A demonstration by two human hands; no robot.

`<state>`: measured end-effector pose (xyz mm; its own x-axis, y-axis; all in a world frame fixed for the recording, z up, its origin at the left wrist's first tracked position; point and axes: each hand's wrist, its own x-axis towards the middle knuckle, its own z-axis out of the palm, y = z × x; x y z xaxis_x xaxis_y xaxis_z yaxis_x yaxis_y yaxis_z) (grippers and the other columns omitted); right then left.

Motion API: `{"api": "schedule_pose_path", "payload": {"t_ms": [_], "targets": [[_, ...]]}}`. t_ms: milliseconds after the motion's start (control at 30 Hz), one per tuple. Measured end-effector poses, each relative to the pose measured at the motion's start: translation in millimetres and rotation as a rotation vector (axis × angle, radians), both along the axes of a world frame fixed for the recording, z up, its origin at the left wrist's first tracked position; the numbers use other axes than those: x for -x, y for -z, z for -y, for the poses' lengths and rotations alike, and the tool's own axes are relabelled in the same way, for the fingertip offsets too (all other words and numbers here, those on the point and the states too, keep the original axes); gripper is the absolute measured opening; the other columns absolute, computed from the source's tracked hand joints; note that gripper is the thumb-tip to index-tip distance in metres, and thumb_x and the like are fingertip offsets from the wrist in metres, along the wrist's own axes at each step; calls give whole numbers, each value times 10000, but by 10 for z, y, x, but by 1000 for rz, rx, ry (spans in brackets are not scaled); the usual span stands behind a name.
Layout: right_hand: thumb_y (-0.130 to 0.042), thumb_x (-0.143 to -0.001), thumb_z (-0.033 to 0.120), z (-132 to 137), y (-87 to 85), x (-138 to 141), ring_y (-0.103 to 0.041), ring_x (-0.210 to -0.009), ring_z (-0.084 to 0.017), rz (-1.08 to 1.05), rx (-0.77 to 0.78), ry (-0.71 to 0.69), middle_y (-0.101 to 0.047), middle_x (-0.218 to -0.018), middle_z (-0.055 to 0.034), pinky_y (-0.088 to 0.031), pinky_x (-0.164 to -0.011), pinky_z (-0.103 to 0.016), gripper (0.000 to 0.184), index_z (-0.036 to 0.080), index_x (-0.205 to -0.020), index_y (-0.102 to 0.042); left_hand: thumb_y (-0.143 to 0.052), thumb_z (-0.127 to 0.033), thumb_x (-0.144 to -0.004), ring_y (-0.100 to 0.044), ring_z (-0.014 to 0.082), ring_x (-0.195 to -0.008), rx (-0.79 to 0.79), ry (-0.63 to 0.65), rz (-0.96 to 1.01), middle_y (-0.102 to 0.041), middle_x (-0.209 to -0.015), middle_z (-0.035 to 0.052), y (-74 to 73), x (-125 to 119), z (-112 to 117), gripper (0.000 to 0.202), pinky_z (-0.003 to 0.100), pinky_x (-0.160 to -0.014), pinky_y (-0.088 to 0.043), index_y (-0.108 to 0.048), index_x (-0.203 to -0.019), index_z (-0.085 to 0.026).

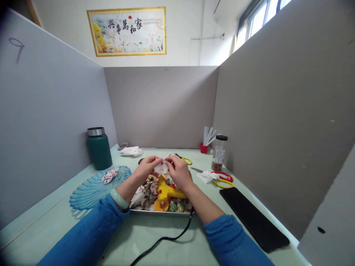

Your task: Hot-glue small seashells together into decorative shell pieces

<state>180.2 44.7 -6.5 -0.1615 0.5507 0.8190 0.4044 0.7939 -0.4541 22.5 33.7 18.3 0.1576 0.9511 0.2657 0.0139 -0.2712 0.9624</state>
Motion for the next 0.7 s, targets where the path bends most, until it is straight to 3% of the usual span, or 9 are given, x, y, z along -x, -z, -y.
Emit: {"api": "schedule_pose_path", "payload": {"t_ms": [167, 367, 533, 700], "targets": [[-486, -881, 209, 4, 1, -9, -592, -754, -176, -12, 0, 20, -649, -850, -53, -459, -691, -281, 140, 190, -911, -621, -639, -319, -735, -554, 163, -783, -52, 6, -26, -559, -868, 60, -35, -34, 37, 254, 222, -476, -536, -609, -895, -124], [-506, -870, 188, 7, 15, -12, -578, -757, -176, 20, -51, 82, -626, -911, -67, -459, -723, -293, 160, 187, -990, -610, -649, -337, -708, -568, 151, -679, -35, -13, -23, -580, -768, 47, -20, -30, 1, 285, 231, -444, -520, -601, -875, -111], [-476, -886, 173, 24, 4, -16, -580, -827, -187, 60, -90, 52, -623, -917, -69, -456, -763, -300, 161, 195, -959, -618, -680, -357, -684, -580, 144, -648, -52, -23, 8, -599, -743, 41, -15, -31, -6, 306, 225, -438, -515, -600, -855, -115], [-482, -897, 221, 32, 7, 3, -585, -770, -176, 30, -81, 51, -631, -905, -66, -456, -727, -288, 157, 190, -994, -602, -677, -344, -685, -574, 136, -636, -66, -16, 34, -604, -736, 42, -24, -32, 6, 312, 216, -437, -514, -601, -870, -104]]}}
